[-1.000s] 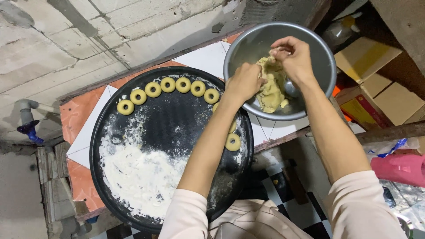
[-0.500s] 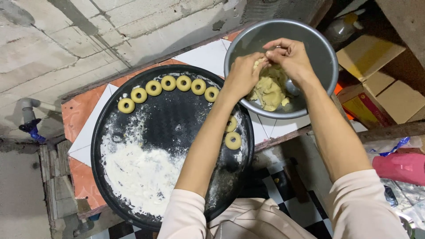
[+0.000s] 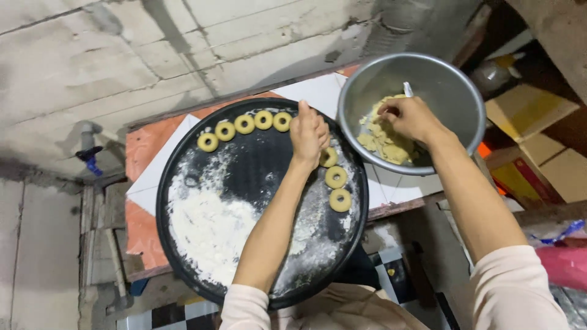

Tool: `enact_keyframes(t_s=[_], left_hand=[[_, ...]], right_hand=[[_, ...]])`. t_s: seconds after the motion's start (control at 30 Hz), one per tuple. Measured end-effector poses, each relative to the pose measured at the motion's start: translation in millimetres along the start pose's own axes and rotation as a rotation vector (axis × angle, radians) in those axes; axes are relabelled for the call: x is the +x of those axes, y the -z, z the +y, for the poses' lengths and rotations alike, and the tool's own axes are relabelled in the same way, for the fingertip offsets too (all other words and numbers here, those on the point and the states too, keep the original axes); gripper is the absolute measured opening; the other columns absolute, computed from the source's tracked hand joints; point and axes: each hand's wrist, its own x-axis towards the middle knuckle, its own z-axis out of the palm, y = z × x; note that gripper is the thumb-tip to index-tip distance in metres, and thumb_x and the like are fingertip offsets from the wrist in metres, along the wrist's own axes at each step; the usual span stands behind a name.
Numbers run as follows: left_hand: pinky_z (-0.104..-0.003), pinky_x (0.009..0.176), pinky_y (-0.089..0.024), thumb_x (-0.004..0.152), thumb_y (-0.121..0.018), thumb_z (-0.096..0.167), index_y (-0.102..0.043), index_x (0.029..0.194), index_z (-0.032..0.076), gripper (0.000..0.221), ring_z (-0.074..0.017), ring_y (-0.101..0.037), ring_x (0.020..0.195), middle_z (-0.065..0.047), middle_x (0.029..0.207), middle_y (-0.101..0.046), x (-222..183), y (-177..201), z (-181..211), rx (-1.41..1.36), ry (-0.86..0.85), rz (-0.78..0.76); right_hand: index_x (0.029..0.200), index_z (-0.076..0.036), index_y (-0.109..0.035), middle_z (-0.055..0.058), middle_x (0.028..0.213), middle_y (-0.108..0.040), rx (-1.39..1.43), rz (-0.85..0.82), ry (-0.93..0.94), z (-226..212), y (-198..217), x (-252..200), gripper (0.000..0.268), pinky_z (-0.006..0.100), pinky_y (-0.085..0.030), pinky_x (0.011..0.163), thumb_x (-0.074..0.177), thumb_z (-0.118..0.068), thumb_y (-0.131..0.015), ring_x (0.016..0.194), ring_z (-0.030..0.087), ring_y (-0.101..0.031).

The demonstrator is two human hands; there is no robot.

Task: Rolling dough into small balls and shaping them into rings on a floured tray.

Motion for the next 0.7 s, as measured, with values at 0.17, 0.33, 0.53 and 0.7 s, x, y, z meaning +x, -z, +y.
enact_keyframes(t_s=[0.17, 0.33, 0.53, 0.7], left_hand=[[-0.017, 0.026, -0.018, 0.109, -0.032, 0.046, -0.033, 0.062, 0.018, 0.055, -0.006, -0.023, 0.031, 0.006, 0.049, -0.023, -38, 36, 57, -0.236, 0.152, -0.004], [-0.024, 0.058, -0.045, 0.107, -0.043, 0.012, -0.044, 0.118, 0.013, 0.012, -0.0145, -0.052, 0.073, -0.01, 0.106, -0.056, -68, 78, 67, -0.411, 0.146, -0.111], [-0.058, 0.11, -0.049, 0.089, -0.043, -0.022, -0.039, 0.102, 0.013, 0.038, -0.0292, -0.056, 0.128, -0.01, 0.132, -0.056, -83, 100, 65, -0.41, -0.072, 0.007], [-0.047, 0.122, -0.031, 0.104, -0.051, 0.0, -0.046, 0.11, 0.011, 0.013, -0.0312, -0.039, 0.147, -0.015, 0.145, -0.053, -85, 111, 74, -0.256, -0.072, 0.065]], right_hand=[[0.116, -0.01, -0.076, 0.02, 0.104, -0.076, -0.075, 0.035, 0.05, -21, 13, -4, 0.022, 0.055, -0.054, 0.09, 0.097, -0.013, -0.065, 0.101, 0.045, -0.07], [0.118, -0.003, -0.075, 0.018, 0.102, -0.071, 0.191, 0.397, 0.288, -74, 14, -18, 0.02, 0.042, -0.058, 0.079, 0.102, 0.006, -0.068, 0.095, 0.036, -0.069], [0.112, -0.01, -0.074, 0.009, 0.103, -0.075, 0.515, 0.333, 0.403, -202, -70, -72, 0.018, 0.04, -0.055, 0.085, 0.098, -0.004, -0.065, 0.096, 0.028, -0.069], [0.143, 0.009, -0.049, 0.034, 0.144, -0.053, 0.639, 0.061, 0.464, -260, -124, -95, 0.062, 0.062, -0.036, 0.111, 0.09, -0.012, -0.074, 0.134, 0.053, -0.046]])
